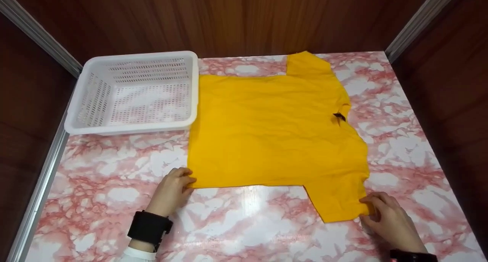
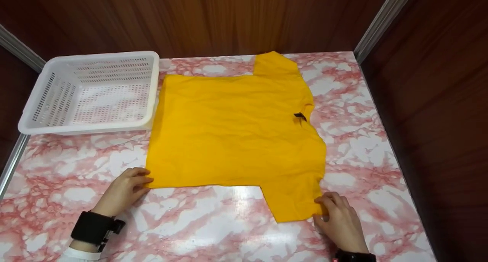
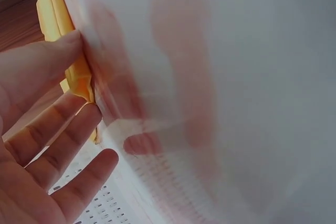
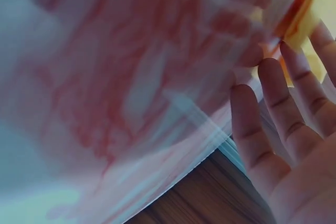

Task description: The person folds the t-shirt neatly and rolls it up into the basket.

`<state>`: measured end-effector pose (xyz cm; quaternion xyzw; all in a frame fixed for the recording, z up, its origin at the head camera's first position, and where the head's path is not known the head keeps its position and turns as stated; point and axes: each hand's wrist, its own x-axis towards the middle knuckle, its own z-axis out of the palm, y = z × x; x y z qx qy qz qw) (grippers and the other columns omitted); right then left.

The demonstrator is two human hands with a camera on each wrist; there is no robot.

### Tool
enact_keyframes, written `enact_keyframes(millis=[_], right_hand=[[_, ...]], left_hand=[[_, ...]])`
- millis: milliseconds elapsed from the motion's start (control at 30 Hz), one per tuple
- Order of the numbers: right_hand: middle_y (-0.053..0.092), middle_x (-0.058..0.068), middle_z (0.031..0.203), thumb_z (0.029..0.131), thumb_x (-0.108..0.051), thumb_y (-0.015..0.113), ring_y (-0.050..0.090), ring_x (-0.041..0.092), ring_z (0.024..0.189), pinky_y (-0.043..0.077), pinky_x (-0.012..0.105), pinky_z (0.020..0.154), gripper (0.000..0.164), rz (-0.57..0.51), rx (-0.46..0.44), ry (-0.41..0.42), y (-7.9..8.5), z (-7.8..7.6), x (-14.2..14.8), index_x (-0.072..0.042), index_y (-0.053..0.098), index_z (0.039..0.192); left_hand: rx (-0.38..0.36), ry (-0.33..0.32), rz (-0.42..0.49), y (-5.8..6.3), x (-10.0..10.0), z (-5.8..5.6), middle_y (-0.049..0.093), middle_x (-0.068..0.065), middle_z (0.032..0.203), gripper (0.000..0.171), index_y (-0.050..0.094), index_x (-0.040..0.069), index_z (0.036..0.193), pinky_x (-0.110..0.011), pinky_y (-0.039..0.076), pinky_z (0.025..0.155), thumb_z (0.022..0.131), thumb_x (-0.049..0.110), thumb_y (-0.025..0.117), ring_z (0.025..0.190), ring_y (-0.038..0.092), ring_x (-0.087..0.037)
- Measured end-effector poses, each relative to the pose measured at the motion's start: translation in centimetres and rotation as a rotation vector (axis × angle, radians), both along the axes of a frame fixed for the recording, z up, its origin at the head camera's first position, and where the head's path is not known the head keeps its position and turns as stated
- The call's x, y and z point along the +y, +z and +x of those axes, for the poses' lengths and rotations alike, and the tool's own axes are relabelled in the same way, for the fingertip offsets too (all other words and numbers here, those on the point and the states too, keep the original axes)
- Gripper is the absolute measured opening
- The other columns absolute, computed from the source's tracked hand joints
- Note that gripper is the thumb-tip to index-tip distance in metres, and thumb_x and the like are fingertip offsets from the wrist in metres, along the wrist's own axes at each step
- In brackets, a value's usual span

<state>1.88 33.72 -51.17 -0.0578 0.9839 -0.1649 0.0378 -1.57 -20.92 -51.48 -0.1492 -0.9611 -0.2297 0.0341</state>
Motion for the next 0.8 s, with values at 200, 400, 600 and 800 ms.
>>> enact_keyframes(millis=[200,400,600,800], right_hand=[[0.051,-0.002,0.088,0.065,-0.014,0.073,0.042,0.01,0.064,0.04,0.026,0.056,0.026,0.014,0.087,0.048,0.0,-0.5,0.0,-0.016,0.062,0.089],[0.05,-0.001,0.082,0.07,-0.011,0.068,0.041,0.011,0.058,0.041,0.029,0.054,0.019,0.031,0.084,0.067,-0.1,-1.0,-0.1,-0.014,0.059,0.086],[0.052,0.0,0.077,0.079,-0.013,0.064,0.046,0.012,0.06,0.044,0.034,0.057,0.01,0.016,0.071,0.022,0.1,-1.2,-0.3,-0.012,0.06,0.088],[0.058,0.002,0.064,0.084,-0.021,0.06,0.049,0.013,0.053,0.043,0.036,0.053,0.017,-0.017,0.039,-0.048,0.7,-1.4,-0.4,-0.008,0.058,0.096]], left_hand=[[0.02,-0.011,-0.013,0.0,0.1,-0.1,0.059,-0.007,0.104,0.019,0.072,0.008,0.091,-0.038,0.045,0.085,0.072,0.012,0.073,0.097,0.053,-0.023],[0.061,-0.02,-0.022,-0.2,0.2,-0.3,0.06,-0.007,0.1,0.015,0.073,0.009,0.087,-0.037,0.046,0.084,0.073,0.015,0.072,0.093,0.054,-0.023],[0.112,-0.038,-0.024,0.0,0.2,-0.5,0.061,-0.005,0.09,0.007,0.072,0.008,0.08,-0.033,0.047,0.076,0.073,0.012,0.071,0.081,0.053,-0.021],[0.119,-0.034,-0.037,0.0,0.3,-0.5,0.06,-0.004,0.086,0.006,0.071,0.009,0.076,-0.033,0.046,0.072,0.072,0.013,0.072,0.077,0.052,-0.02]])
